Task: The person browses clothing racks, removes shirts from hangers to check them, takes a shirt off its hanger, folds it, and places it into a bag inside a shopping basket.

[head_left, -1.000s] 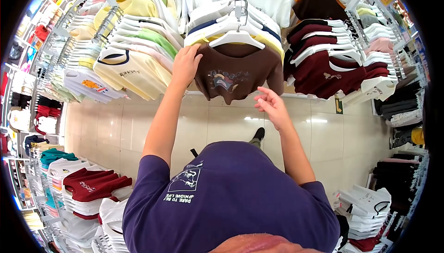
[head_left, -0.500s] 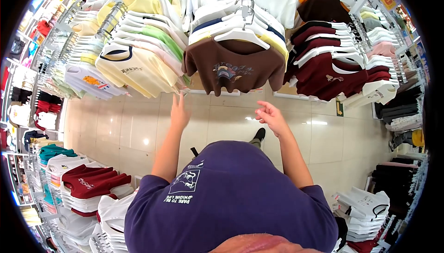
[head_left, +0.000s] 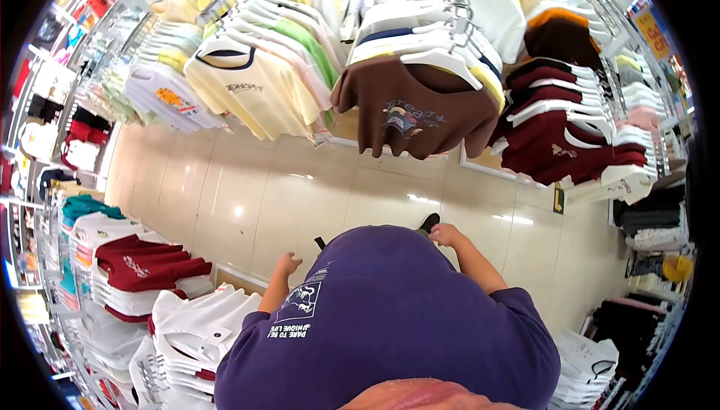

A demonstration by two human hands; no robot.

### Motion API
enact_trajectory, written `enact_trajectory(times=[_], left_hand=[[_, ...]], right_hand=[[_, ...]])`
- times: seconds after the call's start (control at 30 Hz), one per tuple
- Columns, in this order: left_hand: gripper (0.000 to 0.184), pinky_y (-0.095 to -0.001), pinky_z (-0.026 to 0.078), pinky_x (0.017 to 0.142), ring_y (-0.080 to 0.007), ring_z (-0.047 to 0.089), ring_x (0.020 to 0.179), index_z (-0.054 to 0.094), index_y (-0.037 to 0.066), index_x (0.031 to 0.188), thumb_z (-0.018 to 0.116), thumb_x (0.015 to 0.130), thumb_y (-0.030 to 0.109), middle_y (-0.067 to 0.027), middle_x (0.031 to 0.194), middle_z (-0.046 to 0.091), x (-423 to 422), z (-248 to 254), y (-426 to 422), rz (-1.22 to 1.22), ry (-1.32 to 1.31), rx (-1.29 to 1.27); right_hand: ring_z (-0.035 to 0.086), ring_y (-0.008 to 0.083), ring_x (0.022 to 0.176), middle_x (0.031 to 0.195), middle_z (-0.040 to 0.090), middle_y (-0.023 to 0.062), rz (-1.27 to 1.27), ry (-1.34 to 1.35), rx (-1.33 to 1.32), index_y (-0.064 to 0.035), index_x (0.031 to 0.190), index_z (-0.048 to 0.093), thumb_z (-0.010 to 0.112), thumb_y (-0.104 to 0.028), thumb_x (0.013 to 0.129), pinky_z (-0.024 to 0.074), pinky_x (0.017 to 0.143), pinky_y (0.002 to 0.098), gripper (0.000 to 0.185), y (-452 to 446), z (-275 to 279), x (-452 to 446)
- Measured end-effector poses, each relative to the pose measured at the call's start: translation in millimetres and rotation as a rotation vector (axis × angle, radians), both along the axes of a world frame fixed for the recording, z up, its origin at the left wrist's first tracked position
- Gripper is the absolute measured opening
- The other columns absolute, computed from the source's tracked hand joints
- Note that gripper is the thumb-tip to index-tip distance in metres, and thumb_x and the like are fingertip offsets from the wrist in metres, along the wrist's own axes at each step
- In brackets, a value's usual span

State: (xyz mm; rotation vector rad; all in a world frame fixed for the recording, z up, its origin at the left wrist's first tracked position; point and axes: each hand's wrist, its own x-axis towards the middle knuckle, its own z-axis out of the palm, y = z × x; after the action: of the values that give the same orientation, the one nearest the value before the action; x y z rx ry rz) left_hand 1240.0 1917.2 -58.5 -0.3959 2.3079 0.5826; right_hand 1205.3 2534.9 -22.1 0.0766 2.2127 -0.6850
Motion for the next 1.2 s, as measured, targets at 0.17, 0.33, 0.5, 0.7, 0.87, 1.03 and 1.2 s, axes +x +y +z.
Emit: enact_trajectory(times=[0.17, 0.33, 0.5, 0.7, 0.87, 1.03, 1.2], left_hand=[[0.062, -0.0436, 0.050, 0.100, -0.0373, 0.064, 0.116, 0.062, 0.001, 0.132, 0.071, 0.085, 0.041, -0.0237, 0.122, 0.068, -42.9, 42.2, 47.0, 0.046, 0.069, 0.141], [0.058, -0.0433, 0.051, 0.097, -0.0367, 0.066, 0.110, 0.064, 0.002, 0.128, 0.070, 0.085, 0.040, -0.0236, 0.116, 0.070, -67.4, 28.1, 67.7, -0.015, 0.139, 0.227], [0.056, -0.0435, 0.051, 0.097, -0.0365, 0.066, 0.111, 0.065, 0.003, 0.127, 0.070, 0.086, 0.041, -0.0220, 0.116, 0.070, -70.6, 45.8, 78.3, -0.033, 0.123, 0.168], [0.057, -0.0434, 0.050, 0.100, -0.0366, 0.063, 0.116, 0.066, 0.006, 0.128, 0.070, 0.085, 0.043, -0.0207, 0.123, 0.068, -46.4, 35.6, 67.6, -0.076, 0.055, 0.036], [0.058, -0.0446, 0.049, 0.102, -0.0375, 0.061, 0.120, 0.066, 0.005, 0.127, 0.069, 0.086, 0.045, -0.0205, 0.127, 0.066, -37.4, 21.3, 73.3, -0.046, -0.050, 0.014], [0.059, -0.0449, 0.049, 0.101, -0.0372, 0.061, 0.119, 0.064, 0.006, 0.130, 0.068, 0.086, 0.046, -0.0197, 0.126, 0.066, -52.4, 25.4, 113.5, 0.004, -0.021, 0.055], [0.057, -0.0450, 0.049, 0.101, -0.0369, 0.061, 0.119, 0.064, 0.009, 0.131, 0.068, 0.088, 0.045, -0.0193, 0.126, 0.067, -78.7, 49.0, 169.5, 0.028, 0.001, 0.104]], right_hand=[[0.072, 0.0224, 0.067, 0.087, 0.073, 0.0133, 0.084, -0.092, 0.073, -0.0036, 0.114, 0.069, 0.072, -0.034, 0.084, 0.0556, 0.056, 0.0347, 0.043, 27.4, -28.2, 11.2], [0.072, 0.0217, 0.067, 0.089, 0.072, 0.0126, -0.390, -0.095, -0.091, -0.0027, 0.114, 0.068, 0.072, -0.026, 0.087, 0.0547, 0.054, 0.0332, 0.036, 23.7, 0.0, -0.6], [0.073, 0.0224, 0.067, 0.087, 0.074, 0.0146, -0.341, -0.111, -0.123, -0.0027, 0.114, 0.069, 0.073, -0.029, 0.085, 0.0562, 0.055, 0.0335, 0.039, 27.1, -7.7, -14.1], [0.072, 0.0218, 0.067, 0.088, 0.074, 0.0135, -0.214, -0.034, -0.060, -0.0028, 0.117, 0.067, 0.072, -0.029, 0.086, 0.0555, 0.056, 0.0320, 0.041, 14.8, 39.2, -37.2], [0.072, 0.0215, 0.068, 0.089, 0.073, 0.0138, -0.249, -0.064, -0.126, -0.0010, 0.117, 0.067, 0.073, -0.028, 0.086, 0.0544, 0.055, 0.0324, 0.042, 41.2, 22.1, -43.1], [0.072, 0.0212, 0.069, 0.088, 0.072, 0.0129, -0.144, -0.116, -0.048, -0.0017, 0.118, 0.067, 0.073, -0.027, 0.087, 0.0534, 0.053, 0.0324, 0.041, 72.6, 34.1, -56.4], [0.072, 0.0205, 0.070, 0.088, 0.072, 0.0117, -0.124, -0.136, -0.040, -0.0030, 0.118, 0.067, 0.072, -0.027, 0.087, 0.0531, 0.052, 0.0322, 0.039, 105.5, 42.1, -85.8]])
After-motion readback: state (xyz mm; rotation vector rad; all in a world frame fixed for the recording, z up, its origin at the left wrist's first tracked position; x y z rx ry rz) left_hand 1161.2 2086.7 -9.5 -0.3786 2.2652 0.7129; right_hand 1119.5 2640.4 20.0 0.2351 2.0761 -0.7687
